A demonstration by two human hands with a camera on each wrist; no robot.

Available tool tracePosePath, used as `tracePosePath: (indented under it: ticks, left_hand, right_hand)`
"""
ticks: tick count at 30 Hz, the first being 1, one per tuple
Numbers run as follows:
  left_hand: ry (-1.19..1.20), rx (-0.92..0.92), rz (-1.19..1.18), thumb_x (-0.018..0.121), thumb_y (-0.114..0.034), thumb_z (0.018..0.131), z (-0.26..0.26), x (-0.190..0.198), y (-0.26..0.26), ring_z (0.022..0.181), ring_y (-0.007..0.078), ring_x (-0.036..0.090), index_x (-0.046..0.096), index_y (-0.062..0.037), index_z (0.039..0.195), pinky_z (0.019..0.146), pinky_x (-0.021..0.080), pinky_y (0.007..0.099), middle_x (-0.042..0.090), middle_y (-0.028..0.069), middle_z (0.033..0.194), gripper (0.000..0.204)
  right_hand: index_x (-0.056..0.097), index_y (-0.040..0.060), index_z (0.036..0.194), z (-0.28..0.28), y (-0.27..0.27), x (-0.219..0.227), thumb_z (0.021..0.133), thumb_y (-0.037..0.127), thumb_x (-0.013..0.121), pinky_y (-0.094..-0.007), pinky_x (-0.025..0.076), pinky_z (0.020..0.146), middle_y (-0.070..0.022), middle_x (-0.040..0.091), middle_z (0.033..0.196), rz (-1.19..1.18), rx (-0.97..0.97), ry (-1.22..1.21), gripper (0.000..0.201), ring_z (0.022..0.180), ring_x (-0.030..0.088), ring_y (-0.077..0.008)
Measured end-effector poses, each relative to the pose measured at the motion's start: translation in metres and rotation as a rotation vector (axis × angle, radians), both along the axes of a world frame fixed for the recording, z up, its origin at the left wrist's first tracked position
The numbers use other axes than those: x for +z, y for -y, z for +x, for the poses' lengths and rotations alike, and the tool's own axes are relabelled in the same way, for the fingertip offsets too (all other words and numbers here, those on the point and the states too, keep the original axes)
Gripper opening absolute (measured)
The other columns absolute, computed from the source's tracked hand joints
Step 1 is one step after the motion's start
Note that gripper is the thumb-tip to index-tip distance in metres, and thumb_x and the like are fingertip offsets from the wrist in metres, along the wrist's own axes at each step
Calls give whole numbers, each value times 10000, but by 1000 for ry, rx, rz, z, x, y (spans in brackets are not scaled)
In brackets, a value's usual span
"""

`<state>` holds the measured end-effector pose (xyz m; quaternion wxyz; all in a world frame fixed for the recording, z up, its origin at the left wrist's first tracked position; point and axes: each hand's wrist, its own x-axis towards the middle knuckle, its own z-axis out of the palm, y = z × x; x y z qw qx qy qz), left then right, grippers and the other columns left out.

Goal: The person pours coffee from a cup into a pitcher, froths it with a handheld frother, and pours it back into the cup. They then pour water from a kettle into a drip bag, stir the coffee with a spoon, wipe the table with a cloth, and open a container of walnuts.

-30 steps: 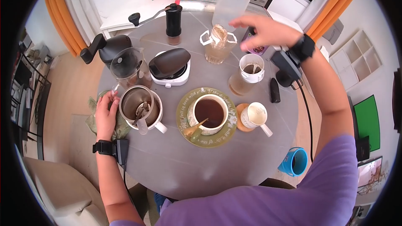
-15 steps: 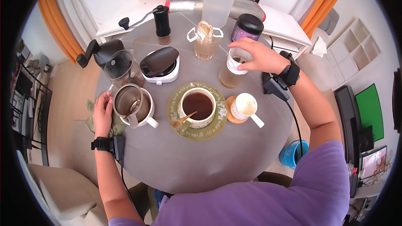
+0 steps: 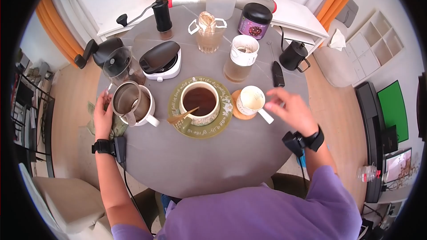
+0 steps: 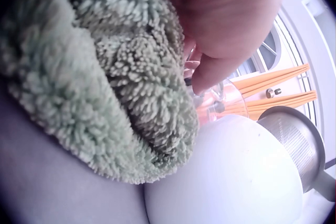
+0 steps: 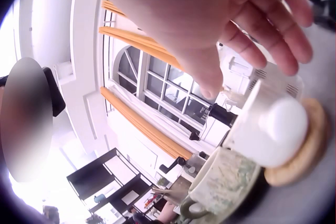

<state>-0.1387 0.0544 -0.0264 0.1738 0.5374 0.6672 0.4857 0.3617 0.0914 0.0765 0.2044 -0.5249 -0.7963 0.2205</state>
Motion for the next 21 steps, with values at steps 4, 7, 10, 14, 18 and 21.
tracePosePath:
  ticks: [4,7,10,14,18,21]
  left_hand:
    - [-33,2,71,482,37,803,17,24,10,1103,175,471,405,-38,1253,962,329,291,508,83,1203,463]
    - [-40,59,168,465,58,778,23,34,23,1198,211,396,420,-35,1238,1007,277,320,467,102,1254,472]
    - [-190,216,369,455,39,807,29,44,50,1160,213,437,459,-1,1185,992,301,324,491,108,1226,380]
    - [176,109,301,442,-83,896,84,48,98,726,117,548,512,-8,1066,668,444,227,601,89,890,199]
    - [532,-188,-257,405,-186,923,158,45,109,588,125,559,468,-1,1122,535,455,203,609,105,813,279]
    - [698,-274,-398,382,-199,931,175,41,91,644,160,598,388,2,1207,563,487,225,613,141,861,341]
  right_hand:
    - [522,-3,1060,-7,19,-27,790,286,621,-307,460,579,-112,618,682,-95,-71,-104,407,616,603,-202]
    - [514,-7,1076,-14,19,-37,804,218,611,-293,448,544,-110,615,665,-83,-114,-235,366,566,590,-188]
    - [507,-13,1093,-20,18,-38,811,199,604,-279,442,536,-114,608,648,-63,-136,-294,366,535,579,-179]
    - [491,-5,1140,-15,20,-42,797,186,616,-267,436,547,-91,600,681,-39,-159,-299,412,565,550,-140]
    - [454,4,1203,3,29,-43,765,175,646,-245,429,578,-46,586,756,-46,-194,-346,509,621,527,-104]
    - [400,-5,1249,21,35,-49,748,168,661,-226,424,596,-36,580,778,-297,-180,-623,591,642,536,-101]
